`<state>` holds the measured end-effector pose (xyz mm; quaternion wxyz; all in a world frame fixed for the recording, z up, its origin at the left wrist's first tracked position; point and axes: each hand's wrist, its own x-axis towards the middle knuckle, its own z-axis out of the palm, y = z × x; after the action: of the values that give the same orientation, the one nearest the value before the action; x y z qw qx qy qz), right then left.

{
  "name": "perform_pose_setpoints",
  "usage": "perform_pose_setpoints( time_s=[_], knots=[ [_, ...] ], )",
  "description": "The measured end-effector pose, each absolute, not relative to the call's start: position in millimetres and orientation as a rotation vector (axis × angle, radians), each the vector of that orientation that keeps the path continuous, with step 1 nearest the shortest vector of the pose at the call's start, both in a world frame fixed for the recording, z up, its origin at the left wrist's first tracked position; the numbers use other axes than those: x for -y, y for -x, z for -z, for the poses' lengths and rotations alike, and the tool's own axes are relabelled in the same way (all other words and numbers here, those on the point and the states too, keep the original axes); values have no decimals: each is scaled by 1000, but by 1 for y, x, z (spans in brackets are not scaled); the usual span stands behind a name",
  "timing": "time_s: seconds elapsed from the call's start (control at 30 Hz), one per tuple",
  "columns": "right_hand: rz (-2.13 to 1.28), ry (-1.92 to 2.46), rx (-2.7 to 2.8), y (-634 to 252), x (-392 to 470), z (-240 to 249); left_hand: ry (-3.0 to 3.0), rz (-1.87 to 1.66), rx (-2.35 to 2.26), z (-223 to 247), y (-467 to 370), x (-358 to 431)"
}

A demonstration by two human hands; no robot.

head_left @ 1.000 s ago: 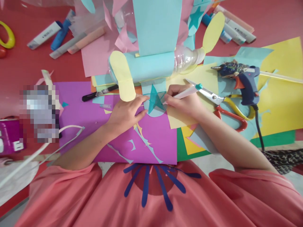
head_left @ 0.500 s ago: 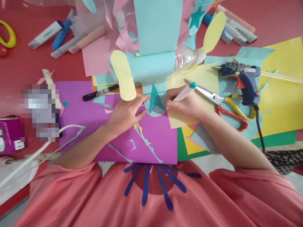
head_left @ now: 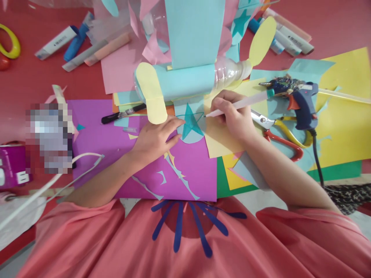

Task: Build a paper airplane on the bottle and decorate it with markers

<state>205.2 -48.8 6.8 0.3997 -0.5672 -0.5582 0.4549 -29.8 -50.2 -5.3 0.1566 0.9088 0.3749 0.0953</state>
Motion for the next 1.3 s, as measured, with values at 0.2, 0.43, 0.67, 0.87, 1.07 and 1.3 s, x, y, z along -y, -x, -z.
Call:
perform_pose_setpoints(
  time_s=[0.2, 0.43, 0.67, 0.87, 1.07, 1.3],
  knots=[
    [-1244, 1261, 1459, -212, 44, 2, -2659, -296, -1038, 6, 29, 52],
    [-1271, 1287, 1489, -211, 43, 3, -2689, -322, -1033, 6, 29, 51],
    [-1262, 1301, 1546, -211, 41, 1, -2721, -314, -1038, 4, 29, 52],
    [-1225, 1335, 1583, -211, 40, 2, -2740, -347, -1052, 4, 28, 53],
    [-1205, 1354, 1620, -211, 39, 2, -2706, -331, -1045, 5, 28, 53],
    [-1226, 1354, 1623, -213, 39, 3, -2701, -301, -1047, 5, 29, 52]
  ],
)
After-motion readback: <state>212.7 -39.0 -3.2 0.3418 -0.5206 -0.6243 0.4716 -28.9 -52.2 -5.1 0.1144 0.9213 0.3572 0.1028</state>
